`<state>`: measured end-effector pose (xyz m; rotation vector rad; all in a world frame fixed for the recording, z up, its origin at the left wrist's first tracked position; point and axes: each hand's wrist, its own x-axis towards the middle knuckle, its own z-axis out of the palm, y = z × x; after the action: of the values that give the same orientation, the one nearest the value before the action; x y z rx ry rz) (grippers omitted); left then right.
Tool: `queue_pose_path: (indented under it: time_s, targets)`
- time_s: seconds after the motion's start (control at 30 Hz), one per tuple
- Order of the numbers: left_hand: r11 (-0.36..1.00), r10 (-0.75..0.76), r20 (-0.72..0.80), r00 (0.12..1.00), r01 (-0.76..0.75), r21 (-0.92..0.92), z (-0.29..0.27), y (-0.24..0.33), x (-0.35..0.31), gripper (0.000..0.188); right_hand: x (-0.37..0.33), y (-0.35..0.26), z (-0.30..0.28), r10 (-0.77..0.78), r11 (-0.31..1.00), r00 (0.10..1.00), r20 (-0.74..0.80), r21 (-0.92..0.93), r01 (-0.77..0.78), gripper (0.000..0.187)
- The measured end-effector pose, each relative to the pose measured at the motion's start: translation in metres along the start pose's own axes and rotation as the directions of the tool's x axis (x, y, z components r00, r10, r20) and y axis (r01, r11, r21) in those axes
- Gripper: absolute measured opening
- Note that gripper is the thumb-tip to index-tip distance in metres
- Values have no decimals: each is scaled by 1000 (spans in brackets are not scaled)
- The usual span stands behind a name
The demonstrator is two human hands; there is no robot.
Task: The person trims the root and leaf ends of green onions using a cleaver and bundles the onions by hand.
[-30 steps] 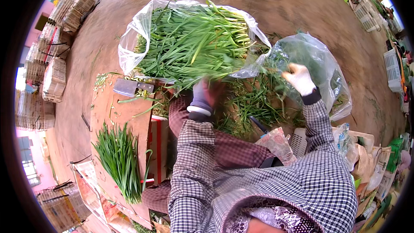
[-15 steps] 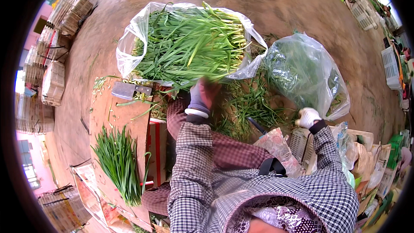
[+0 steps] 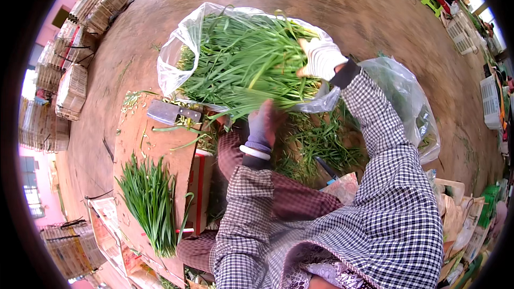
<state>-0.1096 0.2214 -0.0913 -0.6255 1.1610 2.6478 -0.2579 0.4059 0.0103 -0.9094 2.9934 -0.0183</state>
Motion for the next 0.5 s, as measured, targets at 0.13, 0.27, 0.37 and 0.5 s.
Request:
queue_pose_path:
  time_s: [0.13,0.27,0.37,0.5]
  targets:
    - [999,-3,27,1000,4,-32,15,17,-15,37,-14,-24,5,-3,986,999,51,168,-6,59]
    - [995,8,127,992,5,-100,22,19,-19,42,-47,-58,20,-146,968,986,-82,194,159,62]
    - [997,-43,52,998,47,-67,27,17,-2,43,-67,-76,37,-196,938,958,-211,246,246,61]
    - [981,152,-27,988,-155,-117,3,-13,40,37,-80,-98,43,-300,857,943,-144,394,332,42]
